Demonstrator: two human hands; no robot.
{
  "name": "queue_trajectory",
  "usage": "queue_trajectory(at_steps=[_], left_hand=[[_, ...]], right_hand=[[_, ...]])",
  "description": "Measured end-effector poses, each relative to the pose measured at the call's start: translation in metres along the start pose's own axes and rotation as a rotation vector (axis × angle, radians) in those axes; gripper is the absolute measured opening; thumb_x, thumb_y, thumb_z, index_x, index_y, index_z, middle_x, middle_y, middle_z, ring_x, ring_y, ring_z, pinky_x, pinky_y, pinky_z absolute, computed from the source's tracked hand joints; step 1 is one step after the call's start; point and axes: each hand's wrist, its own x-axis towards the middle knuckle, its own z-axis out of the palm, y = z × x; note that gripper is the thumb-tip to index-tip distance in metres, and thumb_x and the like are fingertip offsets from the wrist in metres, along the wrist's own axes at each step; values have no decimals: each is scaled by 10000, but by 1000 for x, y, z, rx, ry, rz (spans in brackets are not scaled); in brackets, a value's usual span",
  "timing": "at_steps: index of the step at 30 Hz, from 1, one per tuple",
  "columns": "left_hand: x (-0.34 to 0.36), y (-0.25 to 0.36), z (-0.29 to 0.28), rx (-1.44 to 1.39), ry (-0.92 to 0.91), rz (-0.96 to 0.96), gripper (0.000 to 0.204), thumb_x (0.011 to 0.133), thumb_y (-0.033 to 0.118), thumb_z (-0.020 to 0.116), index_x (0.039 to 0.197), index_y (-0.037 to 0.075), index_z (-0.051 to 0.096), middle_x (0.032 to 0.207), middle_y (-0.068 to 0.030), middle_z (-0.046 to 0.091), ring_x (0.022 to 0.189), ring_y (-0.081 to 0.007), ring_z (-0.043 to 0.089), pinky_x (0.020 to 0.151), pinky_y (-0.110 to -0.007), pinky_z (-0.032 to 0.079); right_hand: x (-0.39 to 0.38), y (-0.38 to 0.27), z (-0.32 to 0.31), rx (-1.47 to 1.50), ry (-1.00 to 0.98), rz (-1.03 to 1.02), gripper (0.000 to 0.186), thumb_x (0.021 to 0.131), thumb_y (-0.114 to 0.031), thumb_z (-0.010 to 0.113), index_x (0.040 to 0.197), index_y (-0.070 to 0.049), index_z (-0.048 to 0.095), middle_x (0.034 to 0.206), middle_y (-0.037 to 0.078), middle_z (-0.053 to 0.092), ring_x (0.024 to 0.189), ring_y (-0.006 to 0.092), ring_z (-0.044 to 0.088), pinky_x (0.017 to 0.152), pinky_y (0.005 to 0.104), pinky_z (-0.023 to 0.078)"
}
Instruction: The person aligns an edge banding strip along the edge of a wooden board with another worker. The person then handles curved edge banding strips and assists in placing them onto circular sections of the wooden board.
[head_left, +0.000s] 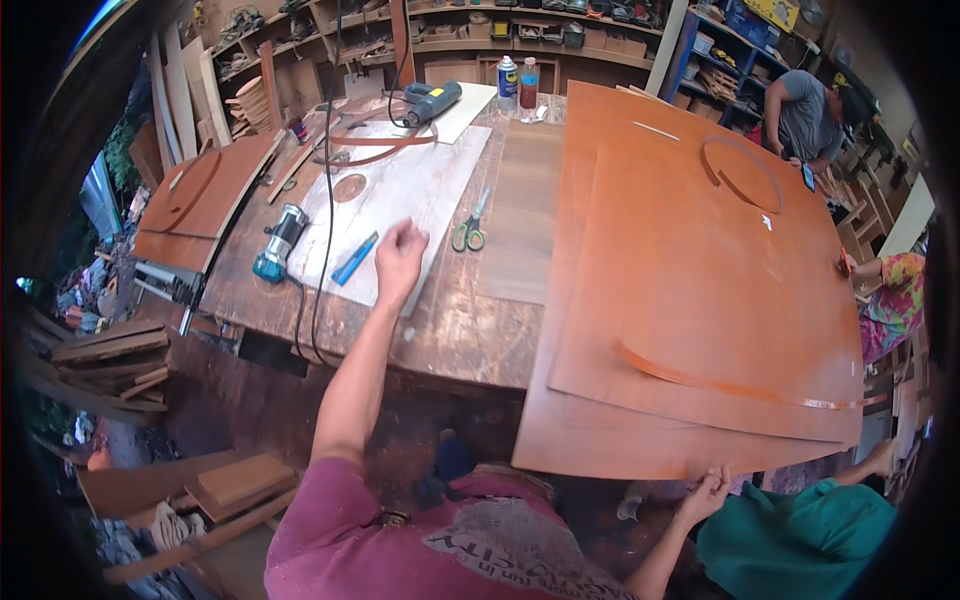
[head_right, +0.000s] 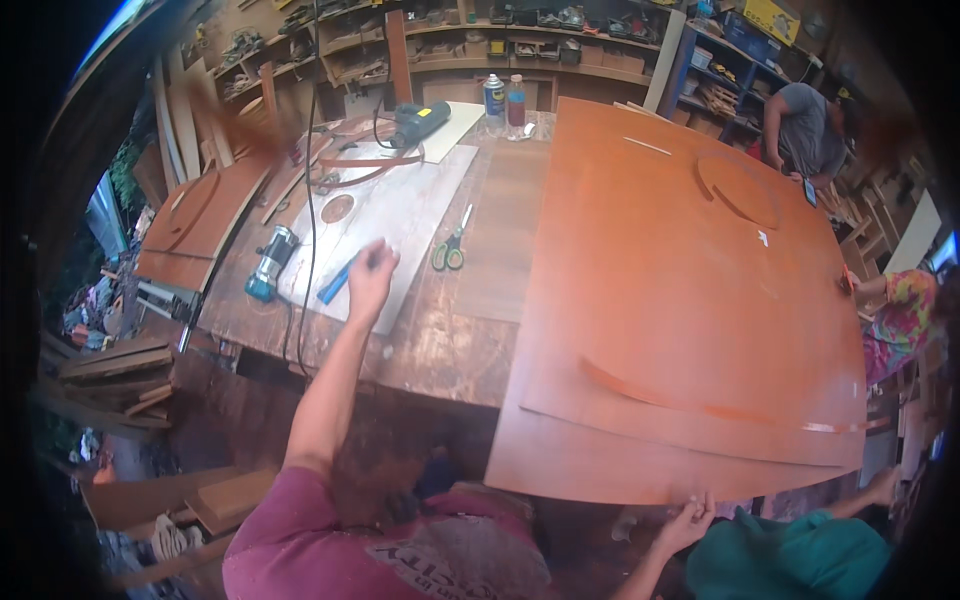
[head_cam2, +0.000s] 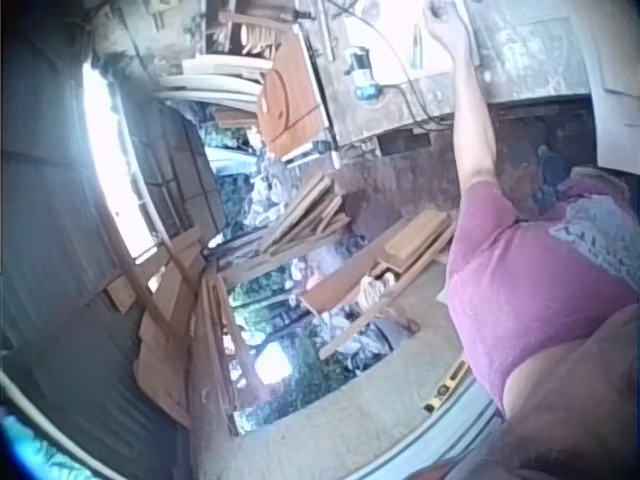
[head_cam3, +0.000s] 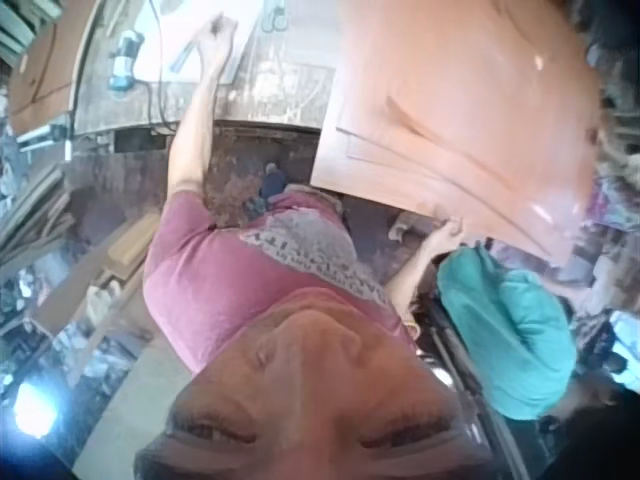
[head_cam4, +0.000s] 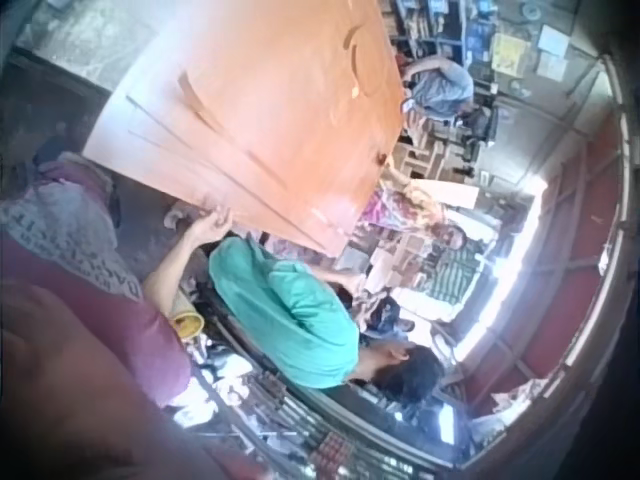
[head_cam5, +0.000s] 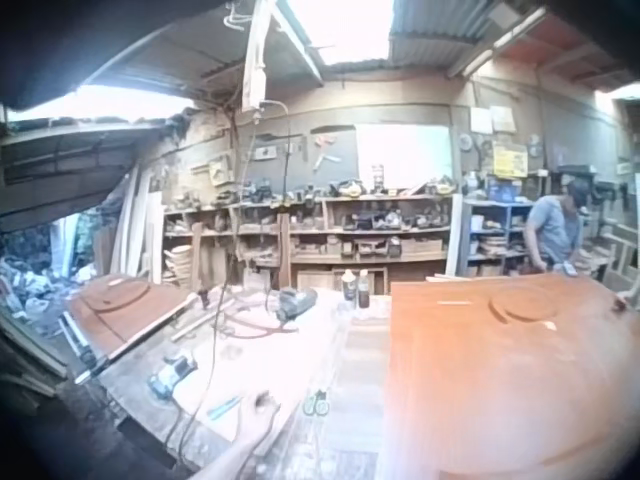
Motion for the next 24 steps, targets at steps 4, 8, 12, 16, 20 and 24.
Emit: queue_trajectory(at_steps=[4,8,12,16,20,24], left_hand=[[146,-18,10,622,192,553,478,809,142,674,1244,-25,568,1199,-176,607,1181,-353,539,1071,-464,368],[282,-77,19,1212,-36,651,511,806,164,664,1285,20,560,1257,-153,589,1255,-352,499,1134,-496,285],[336,-107,17,1333,-556,119,378,856,206,634,1211,76,649,1284,-103,614,1206,-296,562,1106,-470,319],[365,-144,18,1453,-654,89,322,874,224,619,1172,120,685,1186,-33,683,1176,-246,594,1091,-451,287],[380,-196,9,1415,-572,203,251,898,191,574,1104,143,709,1107,-55,713,1067,-231,667,1108,-487,228],[374,-180,9,1270,-629,294,228,918,159,525,1001,113,732,1004,-106,731,955,-260,709,963,-473,454]], right_hand=[[-71,-17,36,-69,65,-15,344,952,-81,548,1274,38,524,774,-7,501,609,42,450,518,190,387],[-131,-12,41,-366,74,-275,325,922,-58,589,1231,32,542,838,11,517,661,89,458,574,244,386],[-199,-96,62,-577,144,-264,290,926,-67,613,1199,28,587,946,107,590,825,173,540,739,290,453],[-227,-156,100,-699,216,-110,234,919,-79,646,1109,56,637,1018,180,689,855,243,646,785,356,546],[-229,-197,174,-769,-50,-446,241,915,-128,670,1078,49,654,984,182,696,852,267,652,789,359,537],[-204,-153,210,-532,-305,-643,190,908,-79,626,1054,42,606,759,70,567,640,127,499,560,267,393]])
